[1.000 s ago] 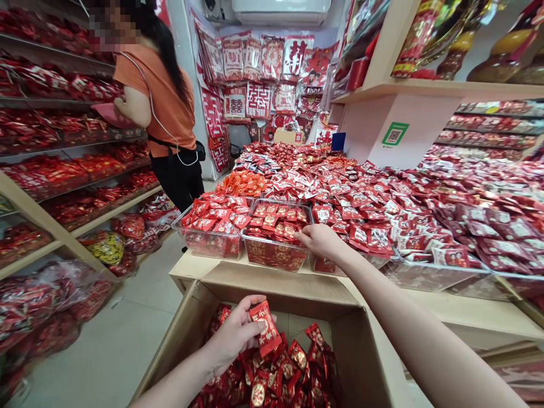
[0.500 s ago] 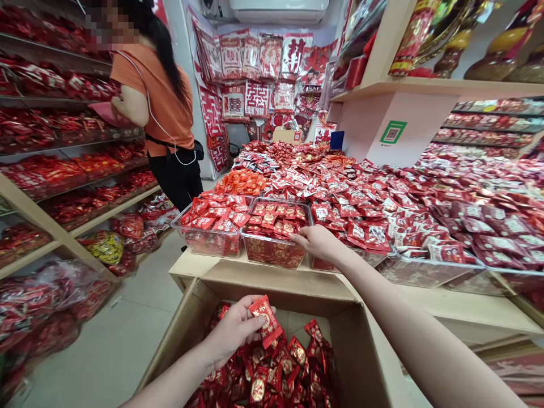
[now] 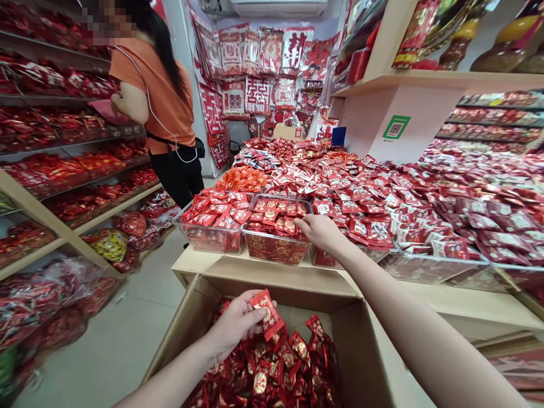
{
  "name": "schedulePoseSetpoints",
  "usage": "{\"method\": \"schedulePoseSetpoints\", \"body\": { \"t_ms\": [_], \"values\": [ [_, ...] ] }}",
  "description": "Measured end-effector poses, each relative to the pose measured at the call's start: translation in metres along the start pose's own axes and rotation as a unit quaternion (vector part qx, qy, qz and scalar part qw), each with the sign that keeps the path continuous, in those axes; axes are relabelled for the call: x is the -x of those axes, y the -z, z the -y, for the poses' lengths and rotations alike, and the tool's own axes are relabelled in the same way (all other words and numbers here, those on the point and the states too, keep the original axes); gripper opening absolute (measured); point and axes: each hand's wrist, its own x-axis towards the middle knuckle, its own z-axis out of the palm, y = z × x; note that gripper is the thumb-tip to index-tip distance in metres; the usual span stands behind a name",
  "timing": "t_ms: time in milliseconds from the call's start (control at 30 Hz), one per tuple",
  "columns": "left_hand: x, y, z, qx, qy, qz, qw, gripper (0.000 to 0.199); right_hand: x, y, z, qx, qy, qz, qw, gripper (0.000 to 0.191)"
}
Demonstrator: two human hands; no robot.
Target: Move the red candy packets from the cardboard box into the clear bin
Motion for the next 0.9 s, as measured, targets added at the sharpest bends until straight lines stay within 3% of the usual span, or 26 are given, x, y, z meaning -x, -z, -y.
{"method": "schedulePoseSetpoints", "body": {
  "t_ms": [200,333,433,500,567,633,733,833,900],
  "values": [
    [-0.003,0.002,-0.005,0.049,-0.056,-0.004,0.997,0.032,0.006,-0.003,-0.006,-0.018,0.044,0.023,0.999,0.039],
    [-0.005,0.003,-0.008,0.076,-0.068,-0.024,0.994,0.03,0.021,-0.006,-0.002,-0.009,0.088,-0.069,0.994,0.027],
    [-0.004,0.004,-0.009,0.093,-0.075,-0.037,0.992,0.03,0.051,-0.017,0.018,-0.073,0.06,-0.108,0.99,0.022],
    [-0.003,0.003,-0.01,0.093,-0.08,-0.039,0.992,0.03,0.076,-0.033,0.037,-0.193,0.018,-0.042,0.98,0.022],
    [-0.002,0.002,-0.009,0.075,-0.087,-0.041,0.993,0.031,0.097,-0.055,0.054,-0.323,0.001,0.052,0.945,0.023],
    [-0.003,0.002,-0.008,0.045,-0.096,-0.046,0.993,0.03,0.111,-0.075,0.063,-0.394,-0.002,0.084,0.915,0.023],
    [-0.004,0.001,-0.005,0.004,-0.116,-0.066,0.991,0.031,0.12,-0.089,0.063,-0.379,0.007,0.022,0.925,0.022],
    [-0.002,-0.001,-0.006,0.009,-0.126,-0.056,0.99,0.043,0.124,-0.086,0.057,-0.28,0.084,-0.079,0.953,0.016],
    [0.0,-0.003,-0.008,0.046,-0.112,-0.021,0.992,0.048,0.127,-0.084,0.054,-0.228,0.143,-0.124,0.955,0.016]
  ]
}}
